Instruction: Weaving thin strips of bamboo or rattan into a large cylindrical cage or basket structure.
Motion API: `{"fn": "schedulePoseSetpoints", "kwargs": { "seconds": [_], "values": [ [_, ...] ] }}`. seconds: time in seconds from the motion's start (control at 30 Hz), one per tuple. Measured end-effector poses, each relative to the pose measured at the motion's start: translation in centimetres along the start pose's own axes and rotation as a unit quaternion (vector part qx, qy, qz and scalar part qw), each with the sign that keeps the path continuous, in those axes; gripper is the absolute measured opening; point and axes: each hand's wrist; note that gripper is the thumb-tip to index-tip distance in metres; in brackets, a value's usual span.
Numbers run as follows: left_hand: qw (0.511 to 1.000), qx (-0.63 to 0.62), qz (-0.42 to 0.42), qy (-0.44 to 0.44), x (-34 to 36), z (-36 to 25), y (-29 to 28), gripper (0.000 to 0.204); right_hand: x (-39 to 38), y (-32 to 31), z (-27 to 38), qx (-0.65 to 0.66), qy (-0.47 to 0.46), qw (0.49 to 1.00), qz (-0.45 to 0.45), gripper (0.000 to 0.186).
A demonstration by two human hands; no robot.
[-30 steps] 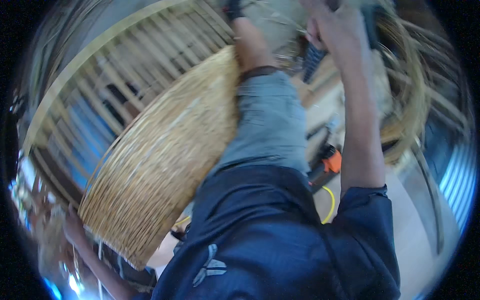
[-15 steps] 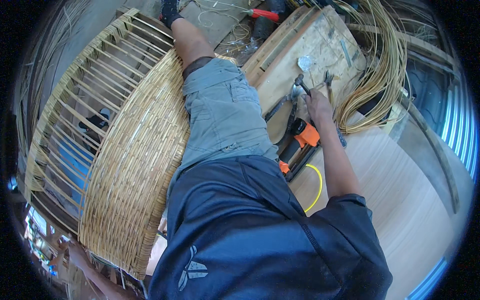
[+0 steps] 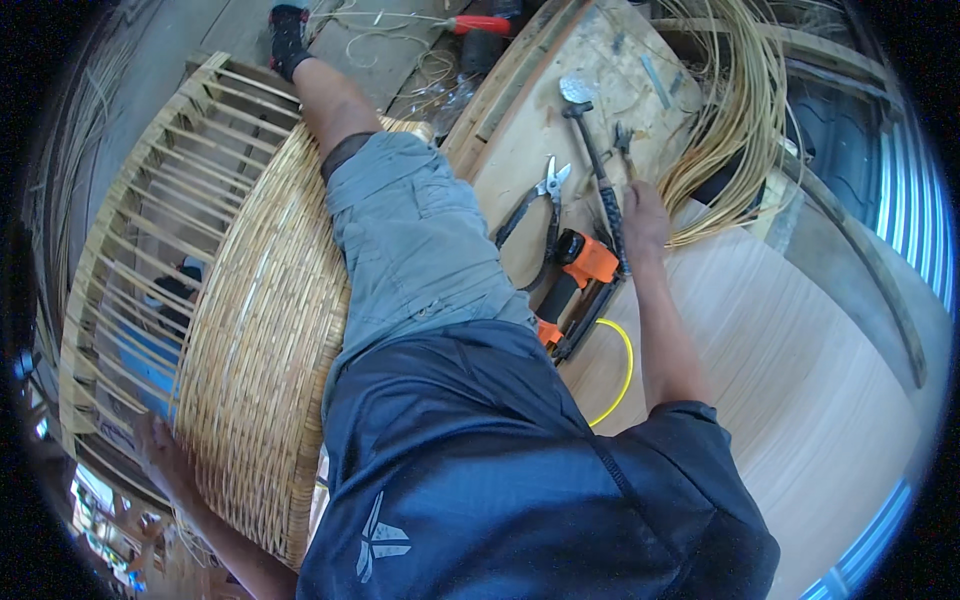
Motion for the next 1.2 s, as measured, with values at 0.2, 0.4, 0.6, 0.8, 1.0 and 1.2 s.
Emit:
{"fn": "schedulePoseSetpoints", "kwargs": {
  "seconds": [0.2, 0.4, 0.6, 0.8, 1.0, 1.2],
  "values": [
    [0.994, 0.084, 0.066, -0.037, 0.4, -5.5, 4.6, 0.041, -1.1, -0.6, -2.9, 0.012, 0.124, 0.985, 0.123, 0.031],
    [0.982, 0.149, 0.083, -0.083, -0.7, -7.2, 6.1, 0.053, 1.0, 1.5, -6.5, -0.087, 0.159, 0.977, 0.116, 0.025],
    [0.989, 0.103, 0.079, -0.076, -0.8, -6.4, 6.6, 0.057, 0.5, 4.7, -7.5, -0.26, 0.04, 0.956, 0.131, 0.019],
    [0.981, 0.129, 0.055, -0.132, 0.3, -8.5, 5.4, 0.059, -0.7, 4.5, -5.4, -0.228, 0.137, 0.961, 0.079, 0.017],
    [0.991, 0.005, 0.111, -0.081, 5.7, -13.5, 6.8, 0.055, -0.7, 5.3, -7.7, -0.243, 0.049, 0.951, 0.183, 0.021],
    [0.986, 0.05, 0.134, -0.081, 7.3, -15.6, 10.6, 0.064, -1.0, 7.3, -10.5, -0.174, 0.085, 0.977, 0.092, 0.029]
  ]
}}
Point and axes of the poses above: each hand's wrist, its own x-axis towards the middle knuckle, its own y-axis out of the palm, z = x × y, and after that the axes turned 5 degrees about -x, right-handed
